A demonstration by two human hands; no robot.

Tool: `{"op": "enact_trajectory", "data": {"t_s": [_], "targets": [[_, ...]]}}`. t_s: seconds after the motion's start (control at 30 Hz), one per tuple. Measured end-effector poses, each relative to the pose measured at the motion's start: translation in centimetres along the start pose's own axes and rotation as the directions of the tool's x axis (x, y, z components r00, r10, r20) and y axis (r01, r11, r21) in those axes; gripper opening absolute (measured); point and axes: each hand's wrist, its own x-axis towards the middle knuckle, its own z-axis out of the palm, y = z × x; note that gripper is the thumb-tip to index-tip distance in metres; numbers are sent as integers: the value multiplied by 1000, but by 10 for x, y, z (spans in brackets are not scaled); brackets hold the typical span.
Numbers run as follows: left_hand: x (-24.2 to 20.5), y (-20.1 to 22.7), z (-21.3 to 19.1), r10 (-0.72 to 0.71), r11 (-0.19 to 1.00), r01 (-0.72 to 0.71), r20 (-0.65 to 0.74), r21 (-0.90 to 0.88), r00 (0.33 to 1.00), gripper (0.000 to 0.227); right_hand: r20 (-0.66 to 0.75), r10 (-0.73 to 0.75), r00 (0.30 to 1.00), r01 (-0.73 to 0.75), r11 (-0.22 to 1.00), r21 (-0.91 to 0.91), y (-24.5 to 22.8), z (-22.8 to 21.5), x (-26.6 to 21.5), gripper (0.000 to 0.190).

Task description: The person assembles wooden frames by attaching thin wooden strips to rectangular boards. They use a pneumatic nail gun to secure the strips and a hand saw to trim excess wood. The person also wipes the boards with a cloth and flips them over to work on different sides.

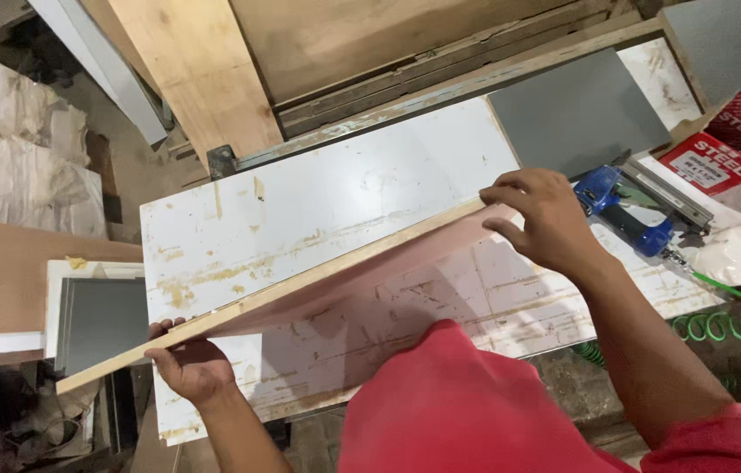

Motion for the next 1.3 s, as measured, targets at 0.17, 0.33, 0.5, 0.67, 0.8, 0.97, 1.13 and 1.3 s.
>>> {"op": "enact_trajectory", "data": {"t_s": [0.17, 0.33, 0.5, 0.67, 0.8, 0.97, 1.13, 1.3], "targets": [[7, -4, -11, -24, 1000, 24, 5, -7, 1000, 40, 3, 4, 1000, -4, 1000, 27, 19, 11, 0, 33], [10, 1, -3, -43, 999, 43, -14, -6, 999, 41, -2, -61, 998, 62, 998, 32, 30, 22, 8, 27], [9, 4, 4, -35, 992, 42, -55, 118, 998, 44, 112, -132, 985, 135, 991, -20, 39, 26, 18, 16], [-9, 8, 22, 211, 945, -95, -361, 312, 908, 40, 171, -165, 971, 169, 986, -4, 43, 26, 25, 16], [-64, 13, 128, 596, 521, -309, -80, 796, 799, 9, 194, -159, 968, 163, 987, -6, 41, 25, 30, 15], [-115, -60, 260, 71, 248, -808, 821, 535, 566, 39, 279, -101, 955, 106, 994, -3, 27, 0, 44, 18], [-130, -135, 296, -264, 108, -908, 892, 405, 366, 41, 285, -103, 953, 111, 994, -12, 34, 16, 41, 17], [-134, -143, 290, -164, 160, -880, 891, 447, 423, 26, 249, -118, 961, 108, 993, 53, 32, 16, 36, 18]]}}
